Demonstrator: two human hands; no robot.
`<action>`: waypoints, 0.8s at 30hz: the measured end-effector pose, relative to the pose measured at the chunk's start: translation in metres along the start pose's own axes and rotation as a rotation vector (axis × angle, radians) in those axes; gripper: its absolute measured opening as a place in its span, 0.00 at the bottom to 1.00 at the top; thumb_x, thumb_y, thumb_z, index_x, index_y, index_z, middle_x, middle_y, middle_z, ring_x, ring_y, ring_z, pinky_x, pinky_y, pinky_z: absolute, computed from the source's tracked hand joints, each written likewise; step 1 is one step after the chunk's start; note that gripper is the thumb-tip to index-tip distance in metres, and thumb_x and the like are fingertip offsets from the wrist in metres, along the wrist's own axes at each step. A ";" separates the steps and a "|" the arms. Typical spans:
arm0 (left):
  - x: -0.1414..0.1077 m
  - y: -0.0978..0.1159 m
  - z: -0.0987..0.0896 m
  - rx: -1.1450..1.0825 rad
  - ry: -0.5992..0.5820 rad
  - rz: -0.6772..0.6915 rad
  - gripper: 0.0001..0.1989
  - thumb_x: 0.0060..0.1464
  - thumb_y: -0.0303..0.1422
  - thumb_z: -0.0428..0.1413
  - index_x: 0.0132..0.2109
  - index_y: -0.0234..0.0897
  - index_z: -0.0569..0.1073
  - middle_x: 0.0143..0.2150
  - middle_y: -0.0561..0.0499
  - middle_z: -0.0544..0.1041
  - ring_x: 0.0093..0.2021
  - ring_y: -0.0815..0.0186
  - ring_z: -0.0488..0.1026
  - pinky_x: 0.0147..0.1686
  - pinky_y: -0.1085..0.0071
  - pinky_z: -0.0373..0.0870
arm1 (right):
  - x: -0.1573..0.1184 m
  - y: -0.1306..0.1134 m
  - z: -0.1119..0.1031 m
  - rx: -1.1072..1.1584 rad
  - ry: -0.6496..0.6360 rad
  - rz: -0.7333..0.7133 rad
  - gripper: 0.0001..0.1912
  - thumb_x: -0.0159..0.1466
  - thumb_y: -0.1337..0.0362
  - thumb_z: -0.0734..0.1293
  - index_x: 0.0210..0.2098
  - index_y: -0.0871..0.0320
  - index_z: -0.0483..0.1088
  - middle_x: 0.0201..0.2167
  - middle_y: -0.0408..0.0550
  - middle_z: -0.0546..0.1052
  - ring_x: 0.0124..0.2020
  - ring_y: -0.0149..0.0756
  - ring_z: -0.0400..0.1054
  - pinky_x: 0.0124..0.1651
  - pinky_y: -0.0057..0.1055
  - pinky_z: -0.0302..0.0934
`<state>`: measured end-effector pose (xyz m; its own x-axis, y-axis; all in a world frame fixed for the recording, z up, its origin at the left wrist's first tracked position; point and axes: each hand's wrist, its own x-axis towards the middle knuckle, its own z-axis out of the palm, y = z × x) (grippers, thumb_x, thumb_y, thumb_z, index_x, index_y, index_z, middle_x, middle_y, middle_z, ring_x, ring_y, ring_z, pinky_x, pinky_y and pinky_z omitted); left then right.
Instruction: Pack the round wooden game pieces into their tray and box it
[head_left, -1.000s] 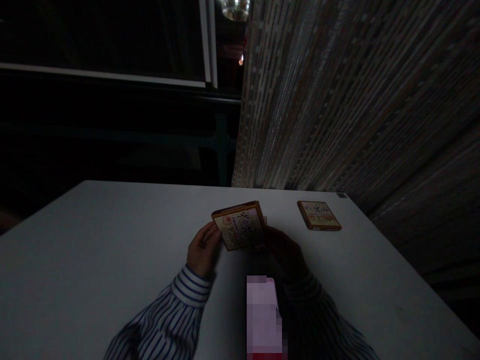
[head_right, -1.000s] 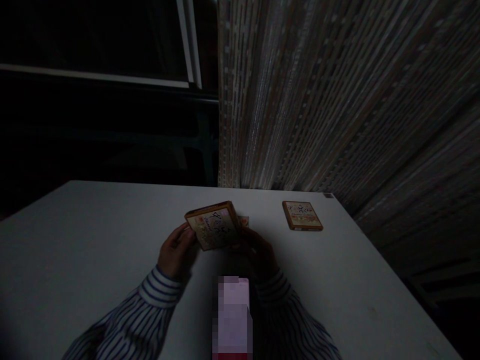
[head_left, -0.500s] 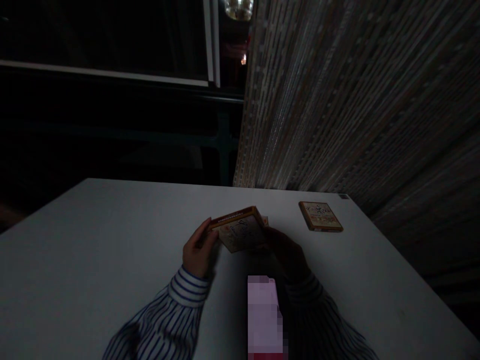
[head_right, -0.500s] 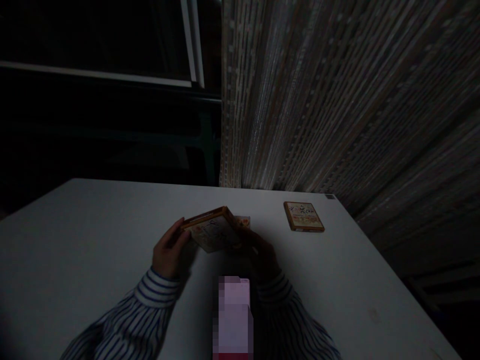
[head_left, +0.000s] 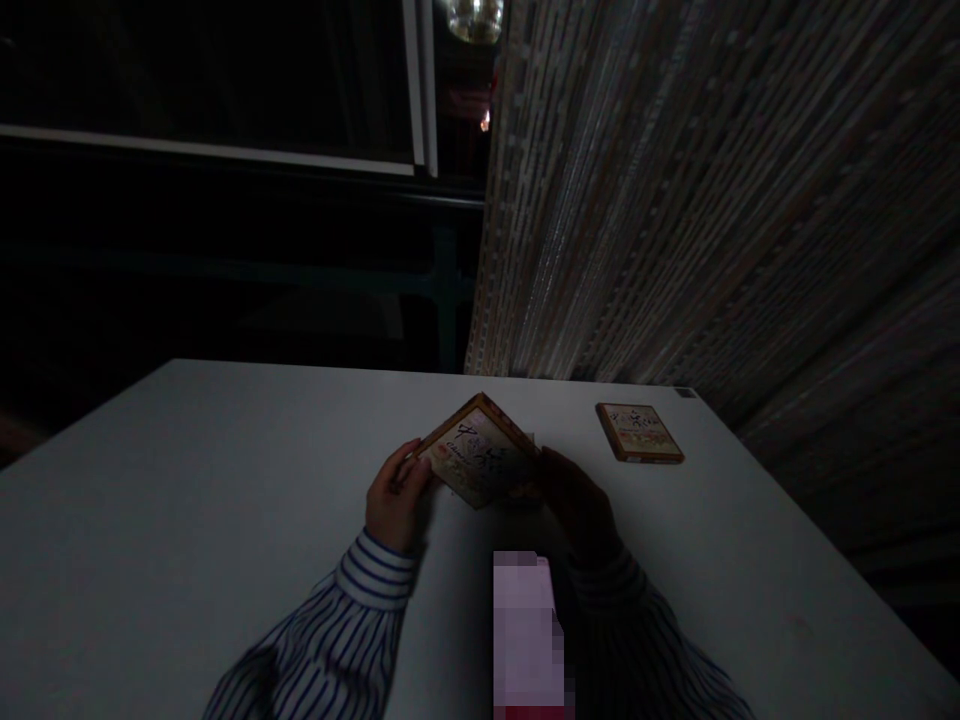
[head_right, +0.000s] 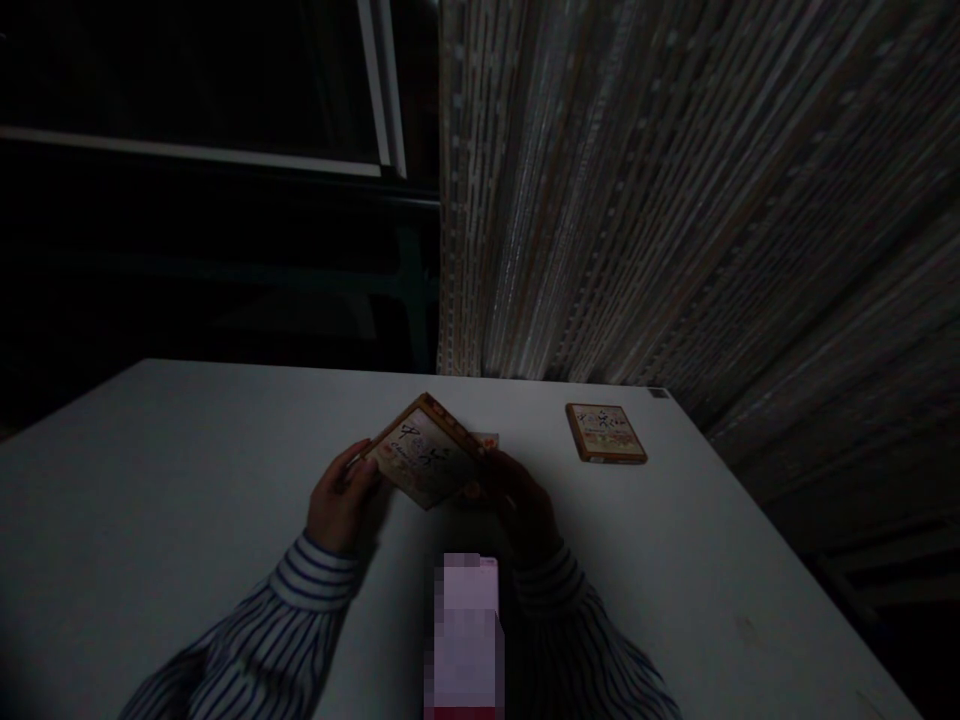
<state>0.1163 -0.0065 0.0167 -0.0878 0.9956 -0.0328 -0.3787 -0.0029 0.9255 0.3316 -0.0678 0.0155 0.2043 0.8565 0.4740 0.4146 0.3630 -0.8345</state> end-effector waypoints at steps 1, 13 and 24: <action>-0.001 0.000 0.001 -0.024 -0.003 -0.013 0.27 0.37 0.41 0.63 0.45 0.34 0.69 0.37 0.47 0.77 0.39 0.61 0.74 0.39 0.65 0.72 | 0.000 -0.001 0.000 0.012 -0.002 0.014 0.19 0.59 0.62 0.64 0.50 0.52 0.67 0.49 0.47 0.72 0.49 0.41 0.67 0.51 0.42 0.64; -0.006 -0.008 0.011 -0.158 0.033 -0.137 0.24 0.36 0.38 0.64 0.41 0.34 0.67 0.34 0.48 0.77 0.35 0.63 0.75 0.39 0.62 0.72 | -0.007 0.006 0.014 0.288 -0.061 0.159 0.28 0.58 0.58 0.65 0.57 0.51 0.58 0.45 0.52 0.74 0.43 0.40 0.71 0.45 0.42 0.67; -0.010 -0.017 0.011 -0.104 -0.078 -0.101 0.24 0.38 0.38 0.63 0.42 0.34 0.66 0.34 0.48 0.77 0.38 0.62 0.74 0.41 0.61 0.72 | -0.002 -0.003 0.007 0.161 -0.108 0.098 0.28 0.59 0.61 0.64 0.58 0.51 0.56 0.48 0.51 0.73 0.45 0.40 0.70 0.45 0.41 0.67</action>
<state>0.1340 -0.0156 0.0055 0.0256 0.9955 -0.0911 -0.4756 0.0923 0.8748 0.3237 -0.0678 0.0149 0.1371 0.9219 0.3625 0.2489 0.3221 -0.9134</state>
